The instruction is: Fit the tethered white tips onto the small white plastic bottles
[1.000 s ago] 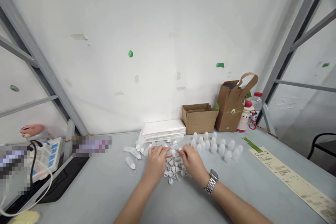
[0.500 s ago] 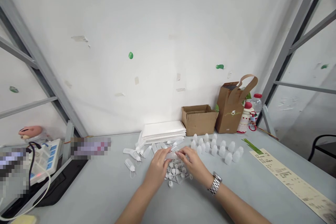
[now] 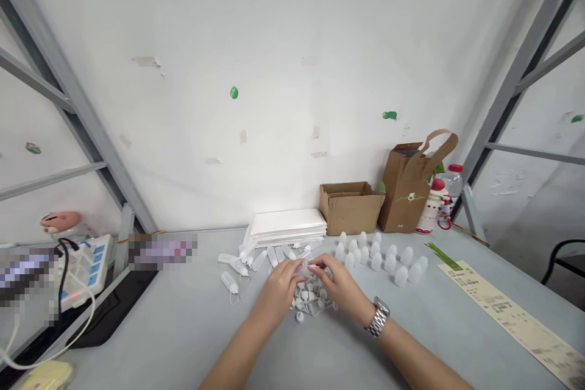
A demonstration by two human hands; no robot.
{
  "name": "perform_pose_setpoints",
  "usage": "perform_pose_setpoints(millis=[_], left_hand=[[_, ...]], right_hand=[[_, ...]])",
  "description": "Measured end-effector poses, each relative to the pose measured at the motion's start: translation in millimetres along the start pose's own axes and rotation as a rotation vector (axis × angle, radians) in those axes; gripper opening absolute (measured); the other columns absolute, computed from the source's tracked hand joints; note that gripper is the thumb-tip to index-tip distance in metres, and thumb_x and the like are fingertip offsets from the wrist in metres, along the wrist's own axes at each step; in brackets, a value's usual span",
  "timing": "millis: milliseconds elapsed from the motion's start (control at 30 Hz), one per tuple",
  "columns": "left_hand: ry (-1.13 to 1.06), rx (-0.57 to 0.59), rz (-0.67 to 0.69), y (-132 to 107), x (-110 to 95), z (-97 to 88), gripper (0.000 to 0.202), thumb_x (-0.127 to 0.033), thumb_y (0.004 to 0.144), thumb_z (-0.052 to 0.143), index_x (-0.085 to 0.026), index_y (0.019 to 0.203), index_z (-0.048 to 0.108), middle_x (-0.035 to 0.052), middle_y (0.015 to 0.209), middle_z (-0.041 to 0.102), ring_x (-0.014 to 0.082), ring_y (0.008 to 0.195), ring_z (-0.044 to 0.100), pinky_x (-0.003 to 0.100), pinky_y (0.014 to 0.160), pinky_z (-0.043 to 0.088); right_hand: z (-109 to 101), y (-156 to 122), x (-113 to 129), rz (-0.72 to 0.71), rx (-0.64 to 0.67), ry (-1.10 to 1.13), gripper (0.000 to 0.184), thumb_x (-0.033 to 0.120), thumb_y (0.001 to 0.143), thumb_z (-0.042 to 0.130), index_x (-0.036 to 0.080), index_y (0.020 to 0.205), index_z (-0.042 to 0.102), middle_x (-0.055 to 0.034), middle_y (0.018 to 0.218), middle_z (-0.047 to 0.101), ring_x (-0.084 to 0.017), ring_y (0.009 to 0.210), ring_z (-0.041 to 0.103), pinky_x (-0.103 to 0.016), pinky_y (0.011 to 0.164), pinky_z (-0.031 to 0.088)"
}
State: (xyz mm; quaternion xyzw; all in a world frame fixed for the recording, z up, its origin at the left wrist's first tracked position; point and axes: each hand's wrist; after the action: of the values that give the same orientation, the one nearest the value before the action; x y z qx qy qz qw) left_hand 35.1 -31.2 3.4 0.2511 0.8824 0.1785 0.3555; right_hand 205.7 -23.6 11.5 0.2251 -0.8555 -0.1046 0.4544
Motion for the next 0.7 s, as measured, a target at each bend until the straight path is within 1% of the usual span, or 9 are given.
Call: perform_pose_setpoints(millis=[67, 167, 233, 300, 367, 400, 500, 567, 700], left_hand=[[0.021, -0.012, 0.031, -0.5, -0.6, 0.2, 0.03, -0.016, 0.083, 0.043, -0.02, 0.111, 0.051, 0.0067, 0.102, 0.062, 0.0179, 0.098, 0.056, 0.036, 0.085, 0.048], [0.027, -0.001, 0.053, -1.2, -2.0, -0.5, 0.032, -0.016, 0.083, 0.041, -0.022, 0.114, 0.049, 0.0062, 0.104, 0.062, 0.0179, 0.099, 0.056, 0.037, 0.085, 0.048], [0.015, 0.016, 0.033, -1.2, -2.3, -1.0, 0.033, -0.016, 0.084, 0.04, -0.023, 0.116, 0.047, 0.0055, 0.102, 0.063, 0.0175, 0.097, 0.057, 0.036, 0.082, 0.049], [-0.002, 0.023, 0.002, -1.1, -2.1, -1.0, 0.034, -0.016, 0.084, 0.04, -0.023, 0.117, 0.046, 0.0048, 0.1, 0.063, 0.017, 0.094, 0.058, 0.034, 0.08, 0.05], [-0.007, 0.006, -0.005, -1.1, -1.6, -0.4, 0.035, -0.018, 0.084, 0.041, -0.024, 0.118, 0.046, 0.0045, 0.1, 0.063, 0.0171, 0.094, 0.058, 0.034, 0.08, 0.049], [-0.004, -0.005, 0.002, -1.1, -1.2, 0.0, 0.034, -0.019, 0.084, 0.042, -0.024, 0.118, 0.046, 0.0048, 0.1, 0.063, 0.0175, 0.095, 0.058, 0.035, 0.081, 0.049], [0.014, -0.014, 0.032, -1.5, -0.3, 1.2, 0.033, -0.02, 0.084, 0.042, -0.024, 0.117, 0.047, 0.0057, 0.101, 0.063, 0.0186, 0.096, 0.057, 0.037, 0.083, 0.048], [0.025, -0.006, 0.041, -1.6, 0.3, 1.6, 0.033, -0.02, 0.084, 0.042, -0.023, 0.116, 0.048, 0.0059, 0.102, 0.062, 0.0183, 0.097, 0.057, 0.037, 0.083, 0.048], [0.026, 0.002, 0.031, -0.6, 0.4, 0.0, 0.033, -0.018, 0.085, 0.04, -0.022, 0.116, 0.048, 0.0058, 0.102, 0.062, 0.0173, 0.097, 0.056, 0.034, 0.083, 0.048]], right_hand=[[0.9, 1.2, -1.2, 0.038, -0.002, 0.008, 0.029, 0.034, 0.089, 0.037, 0.019, 0.075, 0.057, -0.0013, 0.07, 0.06, -0.014, 0.066, 0.053, -0.026, 0.063, 0.04], [1.6, 2.0, -3.2, 0.064, 0.006, 0.001, 0.039, 0.036, 0.089, 0.035, 0.019, 0.059, 0.052, 0.0014, 0.054, 0.053, -0.013, 0.053, 0.048, -0.025, 0.056, 0.039], [0.4, 1.8, -2.7, 0.058, 0.007, 0.012, 0.032, 0.035, 0.088, 0.039, 0.019, 0.066, 0.054, 0.0004, 0.061, 0.057, -0.014, 0.059, 0.051, -0.025, 0.059, 0.04], [-1.8, 1.7, -1.0, 0.047, 0.003, 0.032, 0.023, 0.035, 0.087, 0.042, 0.02, 0.079, 0.057, -0.0018, 0.076, 0.062, -0.015, 0.07, 0.055, -0.026, 0.065, 0.042], [-3.7, 2.3, 0.5, 0.048, -0.004, 0.051, 0.022, 0.036, 0.087, 0.042, 0.02, 0.087, 0.057, -0.0032, 0.085, 0.063, -0.016, 0.078, 0.056, -0.027, 0.07, 0.043], [-4.2, 2.7, 0.7, 0.054, -0.004, 0.057, 0.025, 0.037, 0.087, 0.041, 0.02, 0.085, 0.058, -0.0032, 0.083, 0.063, -0.016, 0.076, 0.057, -0.027, 0.069, 0.043], [-3.9, 4.0, -0.5, 0.08, 0.016, 0.061, 0.038, 0.04, 0.088, 0.037, 0.018, 0.065, 0.058, -0.001, 0.061, 0.06, -0.015, 0.06, 0.055, -0.026, 0.06, 0.042], [-3.5, 4.0, -1.1, 0.083, 0.034, 0.069, 0.04, 0.04, 0.088, 0.038, 0.018, 0.059, 0.055, 0.0005, 0.055, 0.058, -0.014, 0.055, 0.054, -0.025, 0.057, 0.042], [-6.0, 3.7, 0.1, 0.052, 0.02, 0.099, 0.022, 0.036, 0.085, 0.044, 0.019, 0.078, 0.057, -0.0011, 0.072, 0.062, -0.015, 0.068, 0.057, -0.025, 0.064, 0.045]])
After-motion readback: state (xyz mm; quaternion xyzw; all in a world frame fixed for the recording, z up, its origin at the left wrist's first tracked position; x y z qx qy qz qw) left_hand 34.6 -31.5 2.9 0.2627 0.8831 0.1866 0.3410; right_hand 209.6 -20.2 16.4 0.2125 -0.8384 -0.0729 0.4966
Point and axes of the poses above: each hand's wrist, its own y-axis towards the middle knuckle, its own z-axis out of the palm, x = y × z
